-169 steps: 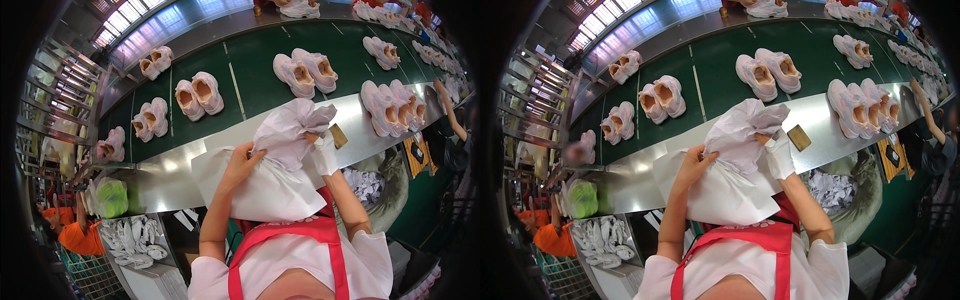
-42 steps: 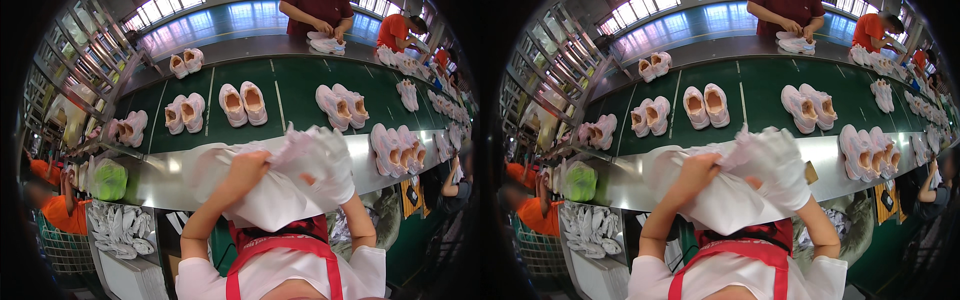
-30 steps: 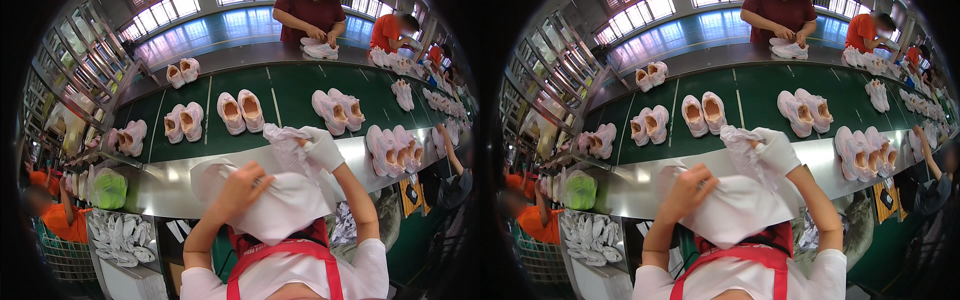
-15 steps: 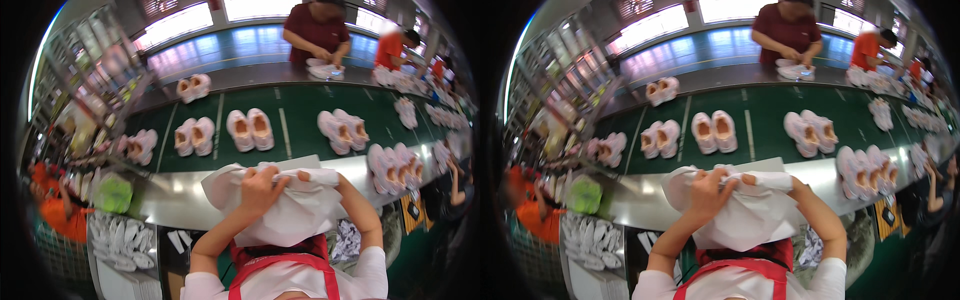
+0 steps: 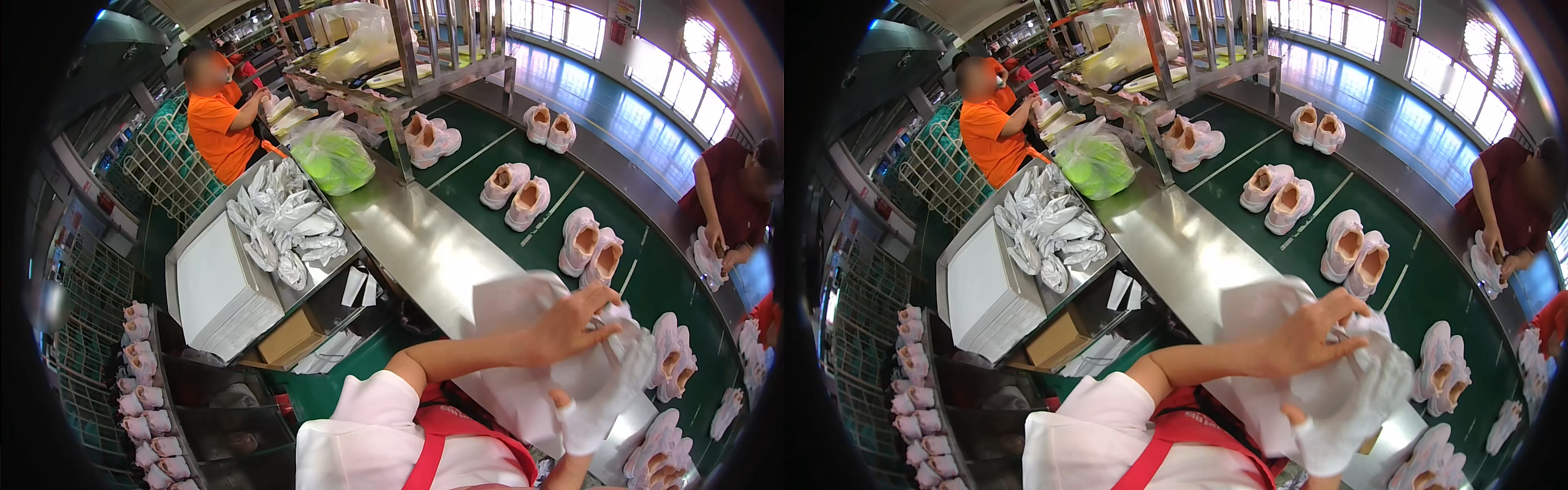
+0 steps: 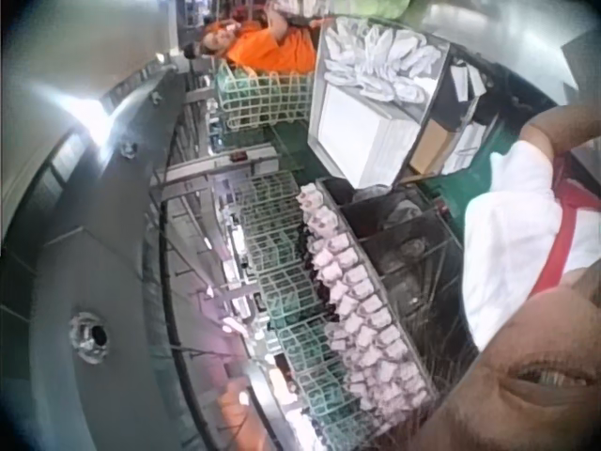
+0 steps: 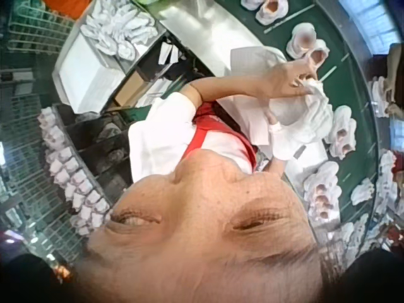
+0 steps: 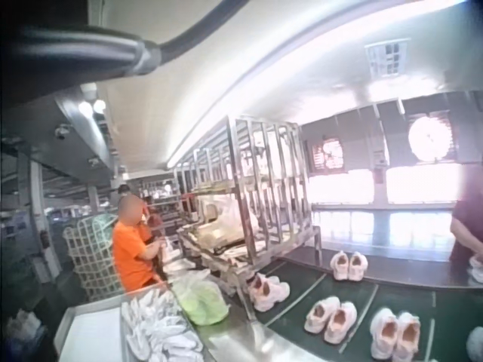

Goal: The person wraps individual shoes in white paper on a moving conveyor belt. They pick up a shoe, fold a sheet of paper around it, and place the wrapped shoe back on the belt. This process is repeated continuously as shoes move along the line.

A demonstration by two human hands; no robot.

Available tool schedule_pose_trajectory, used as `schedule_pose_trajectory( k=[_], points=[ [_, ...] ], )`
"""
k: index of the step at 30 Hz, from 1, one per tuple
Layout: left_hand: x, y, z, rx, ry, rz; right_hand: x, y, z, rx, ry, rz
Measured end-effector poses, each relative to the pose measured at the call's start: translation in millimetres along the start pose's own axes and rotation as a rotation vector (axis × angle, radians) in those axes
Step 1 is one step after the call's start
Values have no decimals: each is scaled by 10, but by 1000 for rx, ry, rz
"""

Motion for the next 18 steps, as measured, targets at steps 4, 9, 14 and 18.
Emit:
schedule_pose_trajectory(
  k=[4, 9, 14, 18],
  points=[
    [165, -118, 294, 102, -791, -337, -681, -237, 323, 70, 284, 252],
    [566, -257, 658, 70, -1104, -726, -923, -213, 446, 206, 406, 395],
    [44, -188, 348, 148, -154, -47, -1049, -156, 159, 57, 282, 460],
    [242, -527, 654, 440, -42, -212, -1063, -201, -39, -102, 110, 475]
  ],
)
Point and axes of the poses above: each hand's wrist, its own y-axis towards the middle knuckle, its own z-axis out of the palm, x = y × z, the point moved 9 cm from there along y, towards the middle knuckle, and after that the axes turned 1 degree about z, right-handed, at the moved point
